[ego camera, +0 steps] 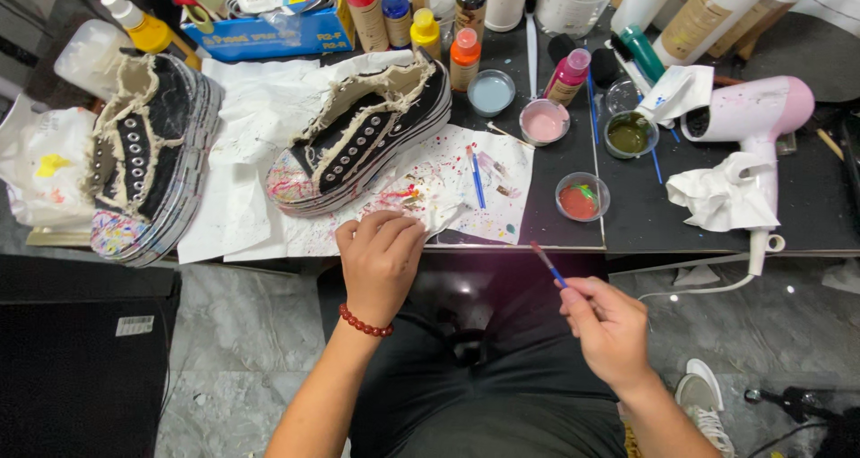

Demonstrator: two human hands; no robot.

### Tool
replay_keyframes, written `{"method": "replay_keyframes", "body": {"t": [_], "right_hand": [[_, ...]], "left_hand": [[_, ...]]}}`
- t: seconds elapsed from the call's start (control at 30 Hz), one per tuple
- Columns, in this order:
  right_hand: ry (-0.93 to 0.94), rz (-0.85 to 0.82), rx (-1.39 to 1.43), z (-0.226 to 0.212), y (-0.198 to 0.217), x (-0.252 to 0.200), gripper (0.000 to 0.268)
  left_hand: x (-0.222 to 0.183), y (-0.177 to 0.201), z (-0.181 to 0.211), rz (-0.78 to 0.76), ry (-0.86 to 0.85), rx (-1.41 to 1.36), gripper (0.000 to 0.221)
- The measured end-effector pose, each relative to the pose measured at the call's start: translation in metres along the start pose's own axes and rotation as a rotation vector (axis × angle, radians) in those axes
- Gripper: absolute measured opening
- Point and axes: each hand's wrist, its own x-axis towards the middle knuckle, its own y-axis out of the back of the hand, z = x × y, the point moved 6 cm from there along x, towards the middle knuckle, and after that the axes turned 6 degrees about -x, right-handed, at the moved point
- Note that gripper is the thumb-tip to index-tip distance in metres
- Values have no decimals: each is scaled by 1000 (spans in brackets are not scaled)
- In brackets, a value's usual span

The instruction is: The person mixes various colors of paint in small plastic cups with a brush and applies the paint to the outer edges and soles of a pair of canvas sneakers.

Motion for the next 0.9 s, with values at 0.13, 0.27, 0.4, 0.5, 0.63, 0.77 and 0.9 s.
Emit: {"method": "replay_keyframes", "body": {"t": [0.13,0.27,0.4,0.5,0.63,0.77,0.9], "right_hand": [[298,168,-458,-50,51,17,14],[308,230,-729,-78,94,39,15],[492,194,-1011,-99,114,57,12],[540,194,-1160,-101,121,67,12],[555,190,-1148,-98,119,73,8],[541,181,-1127,-92,114,75,8],[565,160,-1131,-91,108,75,14]], "left_hand": [[6,-5,1,-13,38,-8,20],[8,1,10,-66,-17,-6,23],[7,6,16,-69,-32,-29,34],[4,12,18,-11,-12,-59,38],[-3,15,22,26,-17,-73,35],[-13,20,29,74,-48,-125,24],[-26,23,37,102,-52,-187,19]]}}
